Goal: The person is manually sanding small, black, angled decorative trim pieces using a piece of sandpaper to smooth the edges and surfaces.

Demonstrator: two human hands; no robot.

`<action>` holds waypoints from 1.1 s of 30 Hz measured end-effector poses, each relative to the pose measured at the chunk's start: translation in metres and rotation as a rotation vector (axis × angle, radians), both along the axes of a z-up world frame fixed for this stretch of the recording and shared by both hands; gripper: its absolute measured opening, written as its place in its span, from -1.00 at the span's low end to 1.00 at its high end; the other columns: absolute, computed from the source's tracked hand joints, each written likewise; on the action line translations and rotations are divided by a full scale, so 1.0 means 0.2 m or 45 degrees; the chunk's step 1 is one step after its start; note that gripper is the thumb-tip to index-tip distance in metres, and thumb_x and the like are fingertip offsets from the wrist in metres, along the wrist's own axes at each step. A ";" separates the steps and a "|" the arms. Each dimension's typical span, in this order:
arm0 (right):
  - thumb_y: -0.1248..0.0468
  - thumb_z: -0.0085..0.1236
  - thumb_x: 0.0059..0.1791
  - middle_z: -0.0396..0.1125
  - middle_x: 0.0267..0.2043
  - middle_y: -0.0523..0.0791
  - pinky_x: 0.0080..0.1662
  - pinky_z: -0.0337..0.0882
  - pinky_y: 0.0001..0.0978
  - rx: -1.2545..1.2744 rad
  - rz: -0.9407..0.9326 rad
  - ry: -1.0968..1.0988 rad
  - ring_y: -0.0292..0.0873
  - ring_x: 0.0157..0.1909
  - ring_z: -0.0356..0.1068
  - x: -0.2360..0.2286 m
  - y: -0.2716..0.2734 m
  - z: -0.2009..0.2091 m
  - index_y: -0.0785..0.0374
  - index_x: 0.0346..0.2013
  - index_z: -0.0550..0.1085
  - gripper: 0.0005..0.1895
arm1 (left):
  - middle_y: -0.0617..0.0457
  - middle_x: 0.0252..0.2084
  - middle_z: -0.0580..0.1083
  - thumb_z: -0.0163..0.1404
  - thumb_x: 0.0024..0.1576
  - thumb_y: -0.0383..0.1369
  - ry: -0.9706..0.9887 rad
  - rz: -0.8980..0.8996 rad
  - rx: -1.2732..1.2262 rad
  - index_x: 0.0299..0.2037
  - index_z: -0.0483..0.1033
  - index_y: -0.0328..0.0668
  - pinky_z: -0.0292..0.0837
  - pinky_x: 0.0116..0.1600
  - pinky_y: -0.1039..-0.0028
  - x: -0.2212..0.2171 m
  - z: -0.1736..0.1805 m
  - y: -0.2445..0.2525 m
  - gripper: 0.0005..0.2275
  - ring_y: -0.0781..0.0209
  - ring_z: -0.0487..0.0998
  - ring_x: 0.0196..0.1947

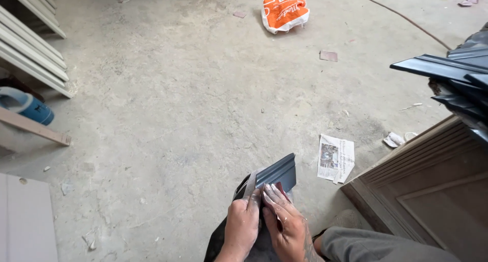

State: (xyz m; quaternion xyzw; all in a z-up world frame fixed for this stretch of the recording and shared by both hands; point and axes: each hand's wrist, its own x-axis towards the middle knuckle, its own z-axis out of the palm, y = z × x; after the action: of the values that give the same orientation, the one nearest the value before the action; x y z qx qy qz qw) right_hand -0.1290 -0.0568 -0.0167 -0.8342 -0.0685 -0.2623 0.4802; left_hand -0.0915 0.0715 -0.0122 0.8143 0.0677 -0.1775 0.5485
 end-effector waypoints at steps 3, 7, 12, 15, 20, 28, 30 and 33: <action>0.42 -0.02 0.06 0.47 0.18 -0.02 0.48 0.09 0.03 -0.084 0.169 -0.100 0.00 0.30 0.41 0.08 -0.12 -0.08 0.32 0.12 0.49 -0.67 | 0.11 -0.82 0.21 -0.12 0.31 -0.07 0.105 0.040 -0.148 -0.76 0.12 -0.10 0.07 -0.54 0.31 -0.02 0.04 0.01 -0.44 0.29 0.17 -0.77; 0.23 0.01 0.08 0.37 0.26 0.00 0.46 0.09 -0.11 -0.085 -0.212 0.196 -0.01 0.40 0.23 0.17 -0.20 -0.26 0.13 0.17 0.50 -0.64 | 0.12 -0.78 0.19 -0.11 0.34 -0.07 0.119 0.098 -0.286 -0.66 0.17 -0.09 0.12 -0.58 0.38 -0.02 0.04 0.02 -0.50 0.29 0.24 -0.76; 0.32 0.16 0.00 0.40 0.26 -0.02 0.44 0.07 0.09 -0.038 -0.010 -0.064 0.04 0.38 0.34 -0.02 0.02 -0.11 0.23 0.11 0.55 -0.64 | 0.24 -0.66 0.23 -0.06 0.29 0.01 0.173 0.109 -0.138 -0.61 0.42 -0.12 0.10 -0.46 0.41 -0.01 0.06 0.05 -0.52 0.40 0.18 -0.60; 0.48 -0.09 0.06 0.45 0.10 0.01 0.27 0.42 -0.21 -0.128 0.164 -0.117 -0.02 0.19 0.46 0.12 -0.17 -0.07 0.34 0.05 0.47 -0.71 | 0.20 -0.78 0.02 -0.05 0.36 -0.13 0.193 0.205 -0.522 -0.62 0.02 -0.03 -0.16 -0.67 0.43 -0.03 0.06 0.04 -0.49 0.38 0.02 -0.81; 0.33 -0.04 0.08 0.40 0.30 -0.07 0.43 0.10 -0.15 -0.017 0.032 0.116 -0.05 0.47 0.20 -0.02 -0.03 -0.14 0.15 0.20 0.49 -0.61 | 0.18 -0.71 -0.02 -0.03 0.36 -0.14 0.202 0.239 -0.610 -0.59 0.03 -0.06 -0.20 -0.71 0.43 -0.01 -0.04 0.02 -0.50 0.36 0.03 -0.84; 0.30 -0.03 0.10 0.40 0.25 -0.05 0.47 0.12 -0.03 -0.160 -0.097 0.053 0.02 0.34 0.34 0.09 -0.25 -0.14 0.18 0.21 0.46 -0.63 | 0.18 -0.73 0.16 -0.01 0.34 -0.06 0.240 0.176 -0.422 -0.62 0.20 -0.08 -0.08 -0.70 0.48 0.01 0.05 0.04 -0.51 0.37 0.10 -0.79; 0.29 -0.02 0.09 0.37 0.28 -0.05 0.50 0.03 -0.06 -0.159 -0.134 0.112 0.01 0.40 0.27 0.02 -0.16 -0.13 0.14 0.22 0.46 -0.62 | 0.14 -0.68 0.23 0.00 0.33 -0.06 0.331 0.230 -0.420 -0.55 0.26 -0.13 -0.05 -0.71 0.49 0.03 0.07 0.03 -0.54 0.35 0.13 -0.78; 0.30 0.05 0.05 0.35 0.31 0.07 0.44 0.08 -0.01 -0.091 0.086 0.045 0.12 0.45 0.22 -0.10 -0.01 -0.08 0.23 0.14 0.53 -0.64 | 0.26 -0.75 0.11 -0.02 0.32 -0.07 0.188 0.168 -0.314 -0.61 0.45 -0.09 -0.13 -0.60 0.41 0.01 0.04 0.03 -0.55 0.44 0.01 -0.74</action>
State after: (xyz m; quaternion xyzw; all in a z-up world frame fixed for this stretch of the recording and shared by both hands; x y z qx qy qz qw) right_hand -0.1498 -0.0579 -0.0326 -0.8525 -0.0977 -0.2286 0.4599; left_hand -0.0890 0.0780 -0.0033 0.7193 0.1387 -0.2074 0.6484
